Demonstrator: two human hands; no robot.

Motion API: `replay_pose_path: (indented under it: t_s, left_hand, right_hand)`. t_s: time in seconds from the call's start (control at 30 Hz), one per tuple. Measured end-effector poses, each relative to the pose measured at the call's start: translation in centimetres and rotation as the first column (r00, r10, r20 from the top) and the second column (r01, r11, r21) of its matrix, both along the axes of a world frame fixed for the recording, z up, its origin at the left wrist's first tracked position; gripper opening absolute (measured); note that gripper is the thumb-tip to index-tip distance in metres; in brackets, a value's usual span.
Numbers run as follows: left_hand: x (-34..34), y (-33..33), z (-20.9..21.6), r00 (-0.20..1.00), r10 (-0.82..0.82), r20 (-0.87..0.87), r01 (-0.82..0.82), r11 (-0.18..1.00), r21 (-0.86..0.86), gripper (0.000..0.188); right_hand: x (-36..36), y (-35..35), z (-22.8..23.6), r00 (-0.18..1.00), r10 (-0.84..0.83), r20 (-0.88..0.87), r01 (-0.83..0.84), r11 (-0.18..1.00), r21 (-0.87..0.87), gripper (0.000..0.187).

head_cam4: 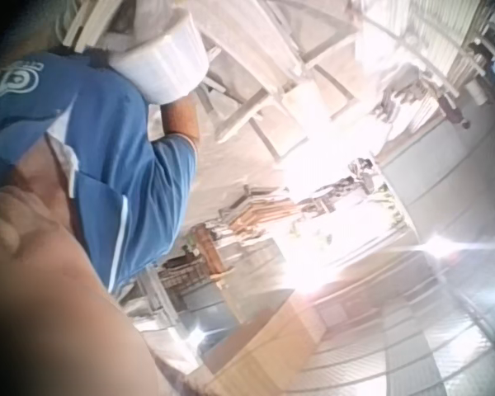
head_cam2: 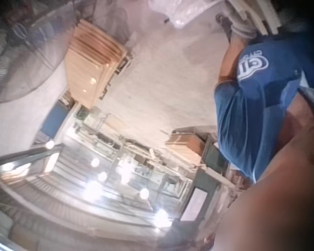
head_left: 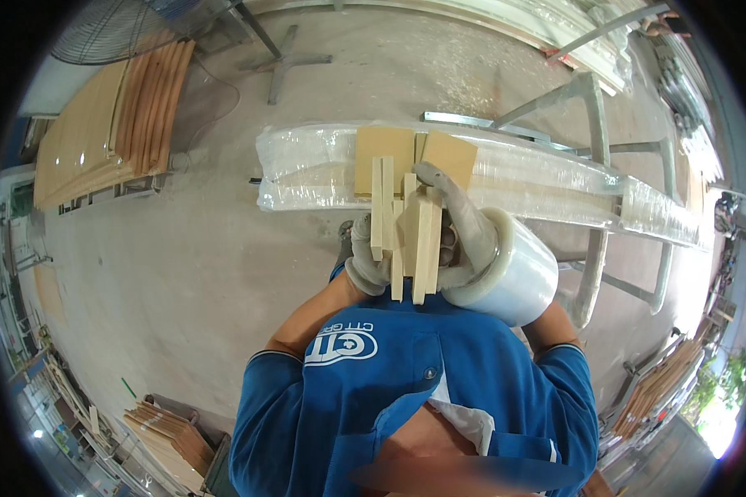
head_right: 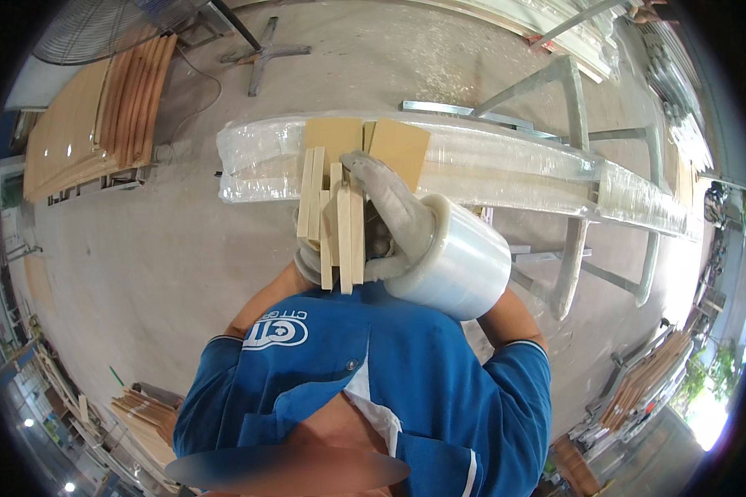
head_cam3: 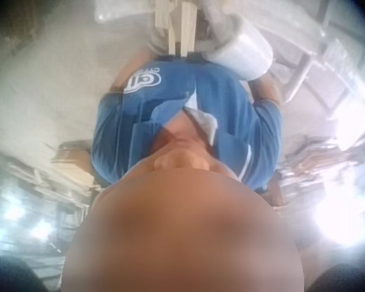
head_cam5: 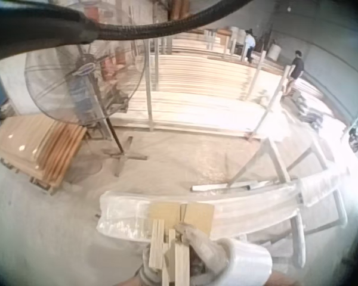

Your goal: The person reviews documents on a clipboard, tears off a small label, and applies it to a long wrapped item. They then place several small wooden pieces onto the wrapped item and secure them with clear packing tape.

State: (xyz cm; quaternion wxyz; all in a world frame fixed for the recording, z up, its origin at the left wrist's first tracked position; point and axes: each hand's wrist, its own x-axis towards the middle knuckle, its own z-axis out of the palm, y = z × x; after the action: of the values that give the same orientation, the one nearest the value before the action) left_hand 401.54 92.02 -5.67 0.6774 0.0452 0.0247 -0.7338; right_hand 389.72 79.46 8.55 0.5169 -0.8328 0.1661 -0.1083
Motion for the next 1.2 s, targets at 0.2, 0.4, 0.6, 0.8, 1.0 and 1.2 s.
replay_pose_path:
  t_s: [0.2,0.4,0.6,0.8,1.0,1.2]
  left_hand:
    - [-0.6,-0.6,1.4,0.993,0.05,-0.105,-0.057,0.996,-0.07,0.079]
    - [-0.3,-0.9,2.0,0.964,0.175,0.198,-0.197,0.976,0.096,0.076]
    - [1.8,1.5,1.8,0.953,0.233,0.192,-0.256,0.961,0.104,0.076]
    - [5.7,3.0,1.6,0.844,0.278,0.46,-0.376,0.917,0.135,0.07]
    - [10.0,3.6,4.3,0.686,0.252,0.683,-0.51,0.835,0.205,0.067]
    - [11.9,2.5,4.9,0.468,0.123,0.875,-0.572,0.797,0.194,0.069]
  right_hand:
    - [-2.0,-0.8,1.3,0.998,-0.058,-0.011,0.058,0.997,0.049,0.108]
    - [-4.0,-3.3,2.0,0.988,-0.143,0.054,0.151,0.866,-0.476,0.103]
    - [-4.6,-8.9,-1.2,0.888,-0.353,-0.296,-0.045,0.572,-0.819,0.11]
    - [-3.7,-10.7,-5.5,0.809,-0.291,-0.51,-0.241,0.627,-0.74,0.11]
    - [-2.7,-10.8,-7.1,0.824,-0.296,-0.482,-0.296,0.501,-0.813,0.116]
    - [-2.8,-10.0,-5.1,0.803,-0.28,-0.526,-0.262,0.627,-0.734,0.123]
